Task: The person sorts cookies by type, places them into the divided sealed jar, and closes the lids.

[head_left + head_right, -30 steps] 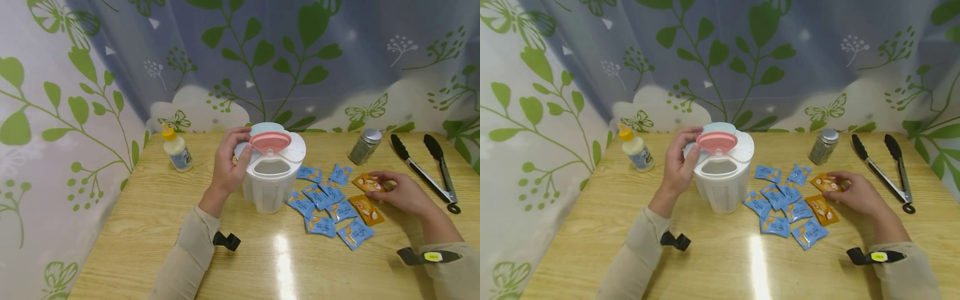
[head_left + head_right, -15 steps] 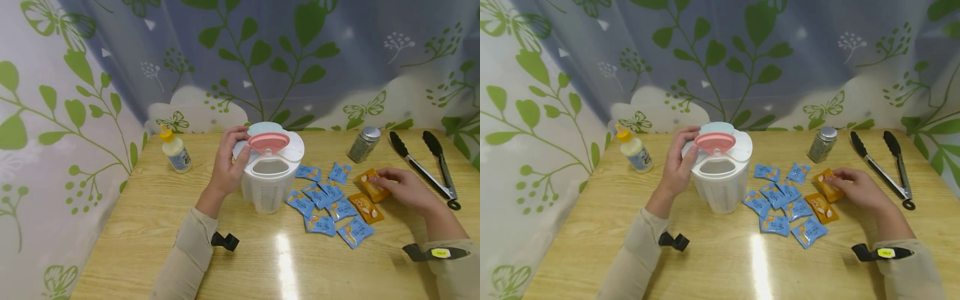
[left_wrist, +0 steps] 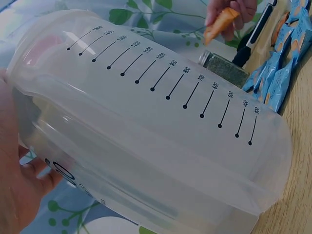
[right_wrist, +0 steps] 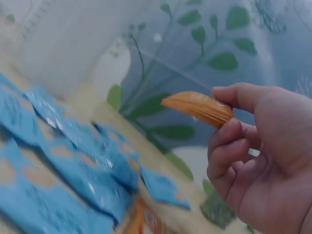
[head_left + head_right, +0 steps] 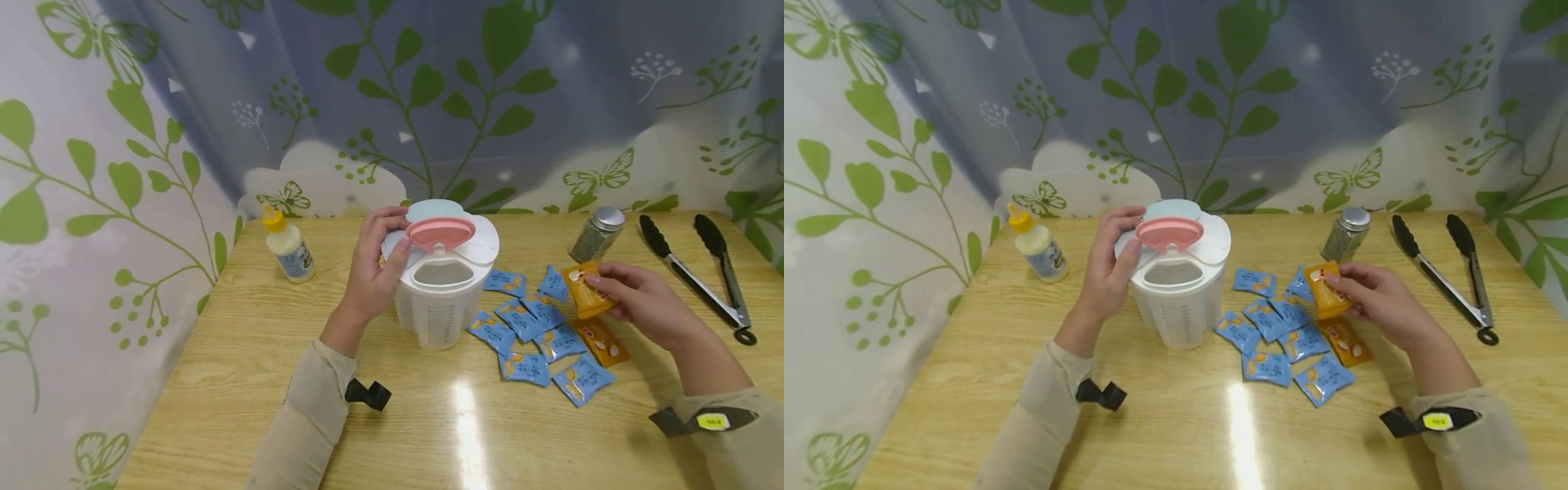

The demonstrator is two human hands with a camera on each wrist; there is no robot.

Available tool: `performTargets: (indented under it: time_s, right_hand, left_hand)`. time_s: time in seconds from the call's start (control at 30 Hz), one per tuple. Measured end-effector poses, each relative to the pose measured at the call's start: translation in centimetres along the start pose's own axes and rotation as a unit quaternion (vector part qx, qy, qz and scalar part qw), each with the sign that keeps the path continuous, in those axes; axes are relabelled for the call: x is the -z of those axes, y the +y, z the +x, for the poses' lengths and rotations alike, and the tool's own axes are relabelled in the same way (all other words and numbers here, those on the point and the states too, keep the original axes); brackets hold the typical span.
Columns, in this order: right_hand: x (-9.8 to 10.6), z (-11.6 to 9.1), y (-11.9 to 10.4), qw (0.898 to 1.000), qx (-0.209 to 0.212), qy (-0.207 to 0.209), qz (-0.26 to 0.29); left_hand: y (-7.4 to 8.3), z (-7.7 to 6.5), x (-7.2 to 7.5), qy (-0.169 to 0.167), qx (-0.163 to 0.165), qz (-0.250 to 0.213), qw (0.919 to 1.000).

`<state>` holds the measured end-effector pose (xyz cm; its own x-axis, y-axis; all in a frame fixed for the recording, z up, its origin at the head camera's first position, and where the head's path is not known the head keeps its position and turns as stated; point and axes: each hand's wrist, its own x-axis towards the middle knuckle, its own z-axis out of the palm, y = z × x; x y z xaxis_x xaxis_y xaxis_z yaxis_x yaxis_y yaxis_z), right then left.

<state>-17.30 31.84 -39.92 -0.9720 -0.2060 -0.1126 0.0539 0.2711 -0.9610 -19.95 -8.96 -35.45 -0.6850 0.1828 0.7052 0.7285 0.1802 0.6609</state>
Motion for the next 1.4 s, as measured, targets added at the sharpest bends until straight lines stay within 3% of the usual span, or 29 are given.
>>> performTargets:
  time_s: [0.2,0.47,0.73,1.1,1.27,1.4]
  right_hand:
    - [-1.9,-0.5,-2.8,0.995,0.062,-0.056,0.052]
    - [-5.2,-0.5,-7.2,0.992,0.094,-0.035,0.070]
    - [-7.9,-0.3,-11.3,0.978,0.145,-0.051,0.141]
    - [-12.1,0.0,-15.9,0.983,0.124,-0.021,0.134]
    - [-13.3,0.0,-16.5,0.990,0.113,0.004,0.084]
    - [-13.8,0.0,-16.3,0.988,0.137,0.009,0.075]
  left_hand:
    - [-0.1,0.0,-0.1,0.009,-0.005,0.004,0.9999]
    - [-0.3,0.0,-0.2,0.011,-0.011,0.004,0.9999]
    - [0.0,0.0,-0.1,0.006,0.001,0.004,1.0000]
    - [0.1,0.0,0.0,0.003,0.002,0.008,1.0000]
    - [0.1,-0.1,0.0,-0.001,0.009,0.002,1.0000]
    - [0.2,-0.1,0.0,-0.003,0.015,0.004,0.9999]
